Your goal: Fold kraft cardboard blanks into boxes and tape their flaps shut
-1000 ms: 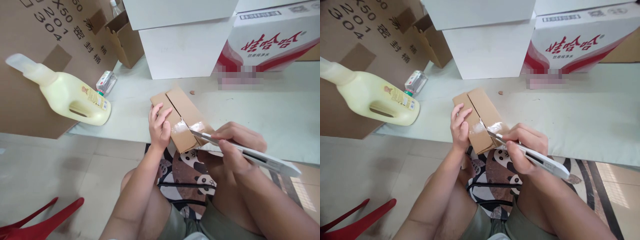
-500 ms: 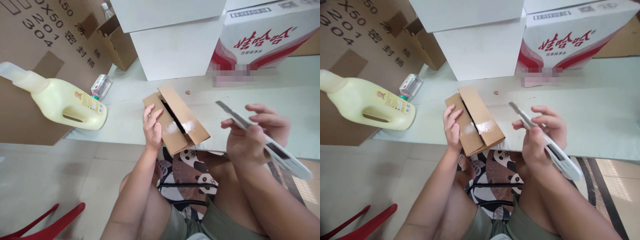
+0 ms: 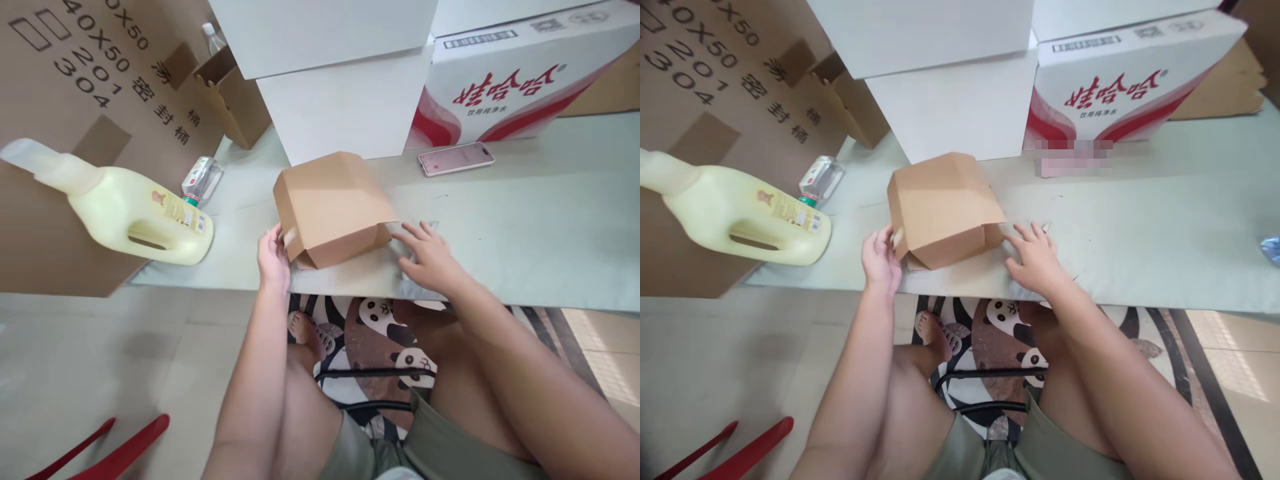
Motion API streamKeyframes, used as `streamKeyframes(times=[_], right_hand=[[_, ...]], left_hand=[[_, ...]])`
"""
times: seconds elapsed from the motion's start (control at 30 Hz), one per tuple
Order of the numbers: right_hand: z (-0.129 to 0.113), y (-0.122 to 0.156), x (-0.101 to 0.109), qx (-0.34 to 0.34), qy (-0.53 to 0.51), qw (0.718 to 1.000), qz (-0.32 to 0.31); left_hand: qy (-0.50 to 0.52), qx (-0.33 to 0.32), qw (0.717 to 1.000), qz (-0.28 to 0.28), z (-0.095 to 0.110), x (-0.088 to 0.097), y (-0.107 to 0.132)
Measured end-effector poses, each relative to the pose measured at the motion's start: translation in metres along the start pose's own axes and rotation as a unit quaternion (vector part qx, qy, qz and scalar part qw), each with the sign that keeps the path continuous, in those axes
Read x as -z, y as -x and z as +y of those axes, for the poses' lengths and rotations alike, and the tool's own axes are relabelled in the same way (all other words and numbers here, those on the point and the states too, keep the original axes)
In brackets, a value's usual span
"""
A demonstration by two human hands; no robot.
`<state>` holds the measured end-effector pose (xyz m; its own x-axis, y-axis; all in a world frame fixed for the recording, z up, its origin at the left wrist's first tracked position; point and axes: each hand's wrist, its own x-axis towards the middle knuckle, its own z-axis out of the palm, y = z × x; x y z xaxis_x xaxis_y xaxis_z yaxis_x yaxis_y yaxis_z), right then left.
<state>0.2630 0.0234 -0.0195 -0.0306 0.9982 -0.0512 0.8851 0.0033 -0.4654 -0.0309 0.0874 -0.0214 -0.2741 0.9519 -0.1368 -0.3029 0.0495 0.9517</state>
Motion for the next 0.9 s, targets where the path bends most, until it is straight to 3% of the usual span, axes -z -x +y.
streamKeyframes(times=[0.1, 0.2, 0.4, 0.63, 0.77, 0.9], right_hand=[[-0.007, -0.003, -0.003, 0.069, -0.107, 0.992, 0.002], [-0.016, -0.010, -0.004, 0.089, -0.216, 0.972, 0.032], [-0.022, -0.027, -0.015, 0.090, -0.356, 0.929, 0.051], [-0.018, -0.037, -0.021, -0.004, -0.390, 0.919, 0.052], [-0.022, -0.035, -0.017, -0.050, -0.369, 0.927, 0.052], [-0.028, -0.025, -0.009, -0.014, -0.339, 0.929, 0.147]], left_hand=[[-0.005, -0.030, 0.999, -0.028, 0.000, 0.001, 0.001], [-0.009, -0.072, 0.997, -0.032, 0.003, -0.002, 0.004], [0.072, 0.002, 0.996, -0.061, 0.015, -0.004, 0.012], [0.056, 0.077, 0.991, -0.094, 0.016, -0.006, 0.015], [-0.003, 0.074, 0.996, -0.058, 0.013, -0.008, 0.011], [-0.034, 0.018, 0.999, 0.005, 0.015, -0.007, 0.005]])
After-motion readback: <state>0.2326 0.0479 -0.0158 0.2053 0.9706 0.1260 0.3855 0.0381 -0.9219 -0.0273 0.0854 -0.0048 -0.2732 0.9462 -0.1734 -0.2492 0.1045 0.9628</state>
